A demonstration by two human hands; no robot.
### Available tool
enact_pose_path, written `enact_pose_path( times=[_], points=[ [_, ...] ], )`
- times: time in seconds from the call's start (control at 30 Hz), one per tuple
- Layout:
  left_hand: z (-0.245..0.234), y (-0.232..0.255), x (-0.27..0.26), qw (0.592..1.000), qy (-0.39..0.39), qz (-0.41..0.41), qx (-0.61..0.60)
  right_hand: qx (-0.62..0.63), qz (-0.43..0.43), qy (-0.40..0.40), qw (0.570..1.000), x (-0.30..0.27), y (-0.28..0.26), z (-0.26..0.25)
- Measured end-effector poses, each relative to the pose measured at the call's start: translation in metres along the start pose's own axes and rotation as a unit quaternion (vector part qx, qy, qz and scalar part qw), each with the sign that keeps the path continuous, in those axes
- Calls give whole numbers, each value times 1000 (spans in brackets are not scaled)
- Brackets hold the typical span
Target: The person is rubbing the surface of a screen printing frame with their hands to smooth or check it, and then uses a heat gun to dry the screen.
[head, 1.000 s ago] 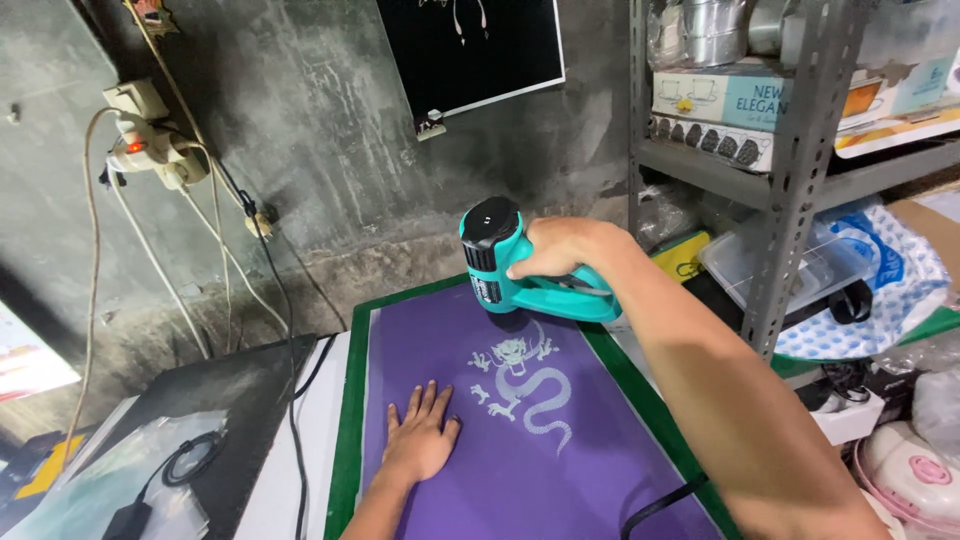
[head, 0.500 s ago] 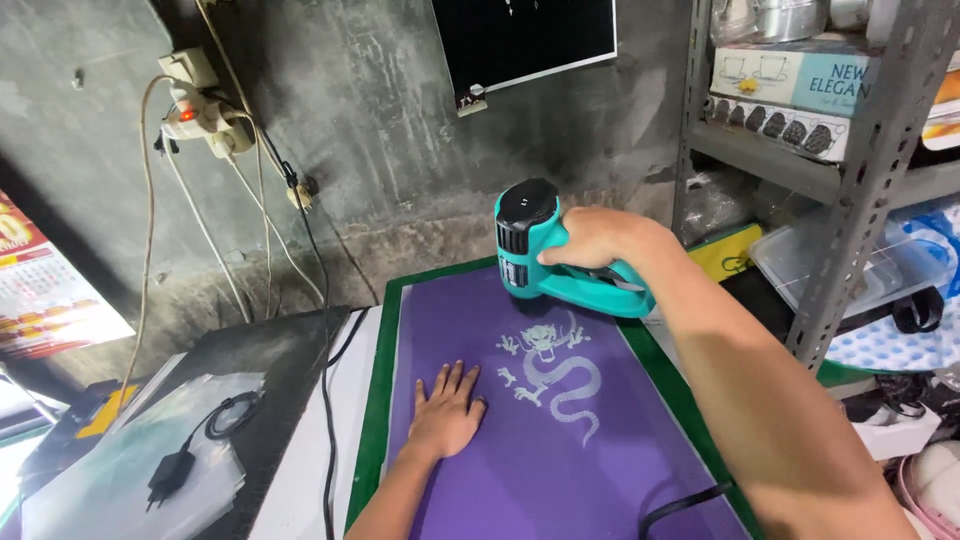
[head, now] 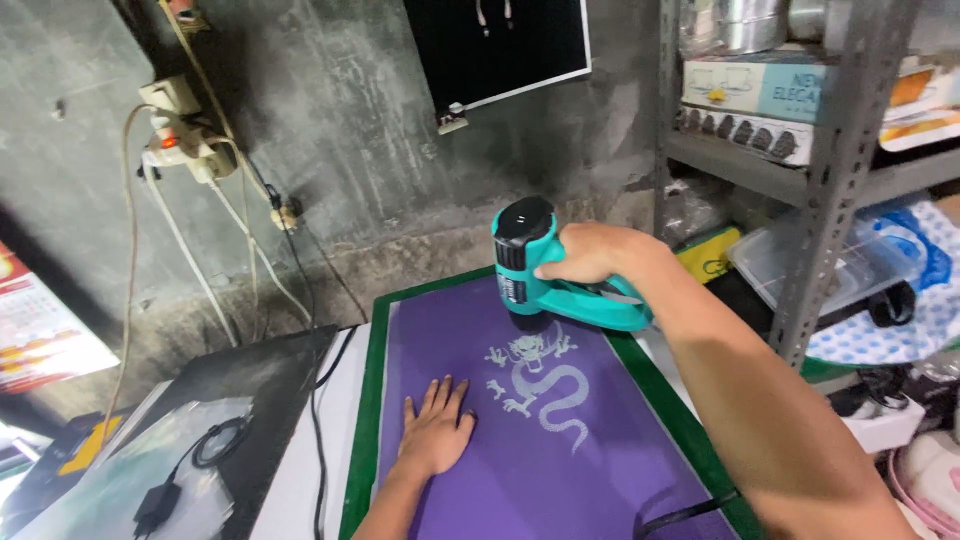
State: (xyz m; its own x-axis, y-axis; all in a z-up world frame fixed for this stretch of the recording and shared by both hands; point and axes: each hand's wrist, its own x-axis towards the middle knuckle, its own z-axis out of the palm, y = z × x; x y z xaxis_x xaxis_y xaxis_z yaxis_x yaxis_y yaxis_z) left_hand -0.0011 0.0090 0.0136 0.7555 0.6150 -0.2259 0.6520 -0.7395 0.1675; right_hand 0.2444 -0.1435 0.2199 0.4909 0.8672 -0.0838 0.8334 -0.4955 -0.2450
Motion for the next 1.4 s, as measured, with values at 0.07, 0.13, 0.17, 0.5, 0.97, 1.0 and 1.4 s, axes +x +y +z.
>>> enact_pose_path(
  times=[0.07,0.13,0.17,0.5,0.97,1.0,1.4],
  points=[
    [3,-1,5,1000,-2,4,1,-6,24,4,1000,-3,0,0],
    [6,-3,9,1000,4,-5,16,-74,-19,34,997,6,6,8],
    [6,-3,10,1000,1,-3,18,-72,-15,32,997,-1,6,2],
    [13,-9,14,999,25,4,31,-45,6,20,999,-18,3,-6],
    [-3,-2,1,998,-14,10,58,9,-37,41,998,41,-4,20],
    [-5,-2,-1,999,-16,10,50,-6,-32,41,999,35,-9,22],
    [-14,7,-4,999,-27,-4,18,-4,2,36,999,37,0,23]
  ],
)
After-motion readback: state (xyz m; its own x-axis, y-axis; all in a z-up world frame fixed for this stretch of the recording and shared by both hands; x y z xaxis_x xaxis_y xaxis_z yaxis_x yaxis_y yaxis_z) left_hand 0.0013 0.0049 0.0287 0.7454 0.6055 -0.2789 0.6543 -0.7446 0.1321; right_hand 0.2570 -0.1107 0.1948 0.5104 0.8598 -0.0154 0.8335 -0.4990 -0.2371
